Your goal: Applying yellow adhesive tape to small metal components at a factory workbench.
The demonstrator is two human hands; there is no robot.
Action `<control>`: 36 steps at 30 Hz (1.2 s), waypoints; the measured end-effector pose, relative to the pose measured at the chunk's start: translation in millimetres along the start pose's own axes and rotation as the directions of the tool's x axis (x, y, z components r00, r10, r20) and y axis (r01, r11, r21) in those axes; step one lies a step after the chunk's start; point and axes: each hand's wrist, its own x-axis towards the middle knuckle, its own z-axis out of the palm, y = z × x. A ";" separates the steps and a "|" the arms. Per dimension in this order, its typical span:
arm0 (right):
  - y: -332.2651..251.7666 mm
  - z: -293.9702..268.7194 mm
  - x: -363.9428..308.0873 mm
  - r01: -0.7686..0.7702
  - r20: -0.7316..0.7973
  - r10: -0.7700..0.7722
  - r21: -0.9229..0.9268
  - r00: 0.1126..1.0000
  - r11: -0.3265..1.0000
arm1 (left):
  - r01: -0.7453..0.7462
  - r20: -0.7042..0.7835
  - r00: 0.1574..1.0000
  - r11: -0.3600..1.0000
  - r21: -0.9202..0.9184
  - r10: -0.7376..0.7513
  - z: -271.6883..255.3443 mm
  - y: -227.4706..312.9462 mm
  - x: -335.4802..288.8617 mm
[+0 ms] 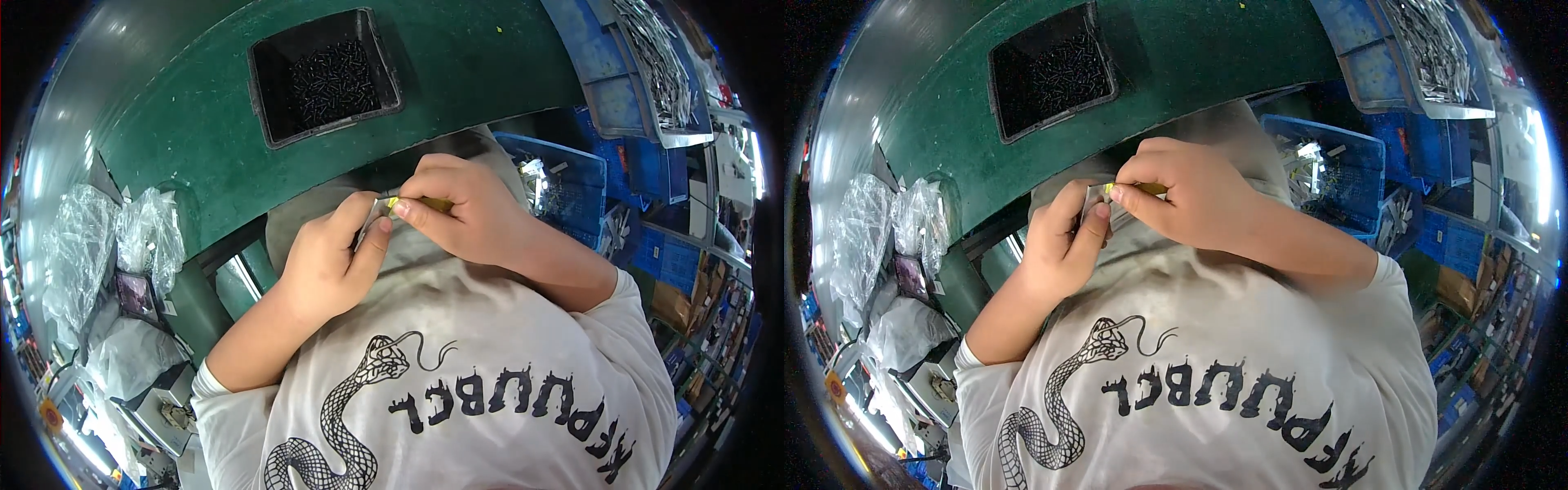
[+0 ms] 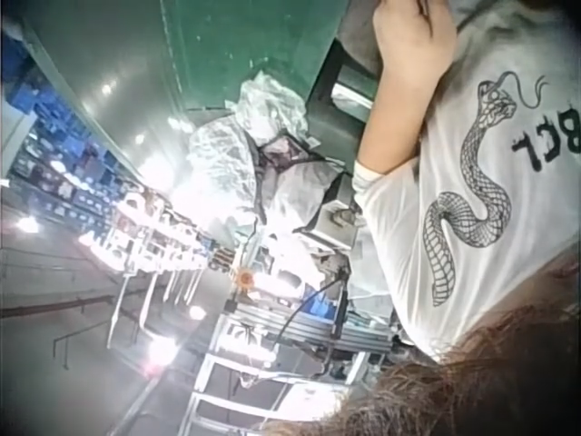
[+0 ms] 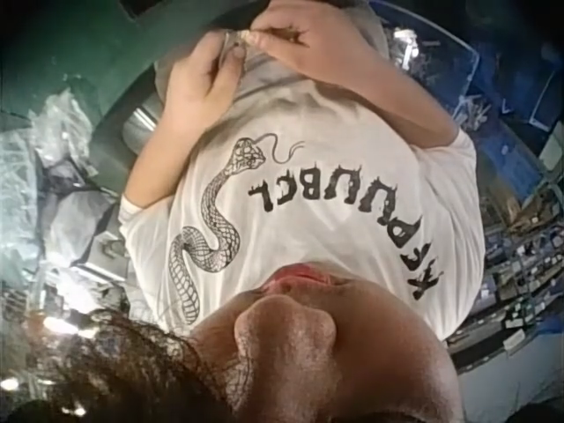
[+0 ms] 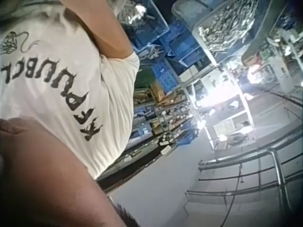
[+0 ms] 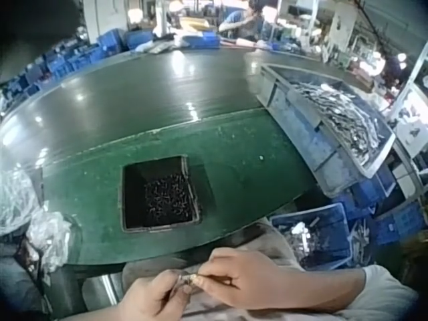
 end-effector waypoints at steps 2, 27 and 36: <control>-2.3 -1.2 0.6 -0.024 0.011 0.025 -0.016 1.000 1.000 | -0.064 -0.032 0.997 0.995 0.078 0.067 1.3 -1.4 -0.2; 2.7 -10.4 -9.5 0.288 0.077 -0.283 -0.433 0.956 0.854 | -0.063 -0.144 0.984 0.959 0.277 0.107 -4.9 -6.4 10.2; -13.0 -1.2 -17.9 0.217 0.130 -0.176 -0.675 0.976 0.705 | 0.061 -0.122 0.992 0.974 0.217 -0.035 3.4 -8.4 8.5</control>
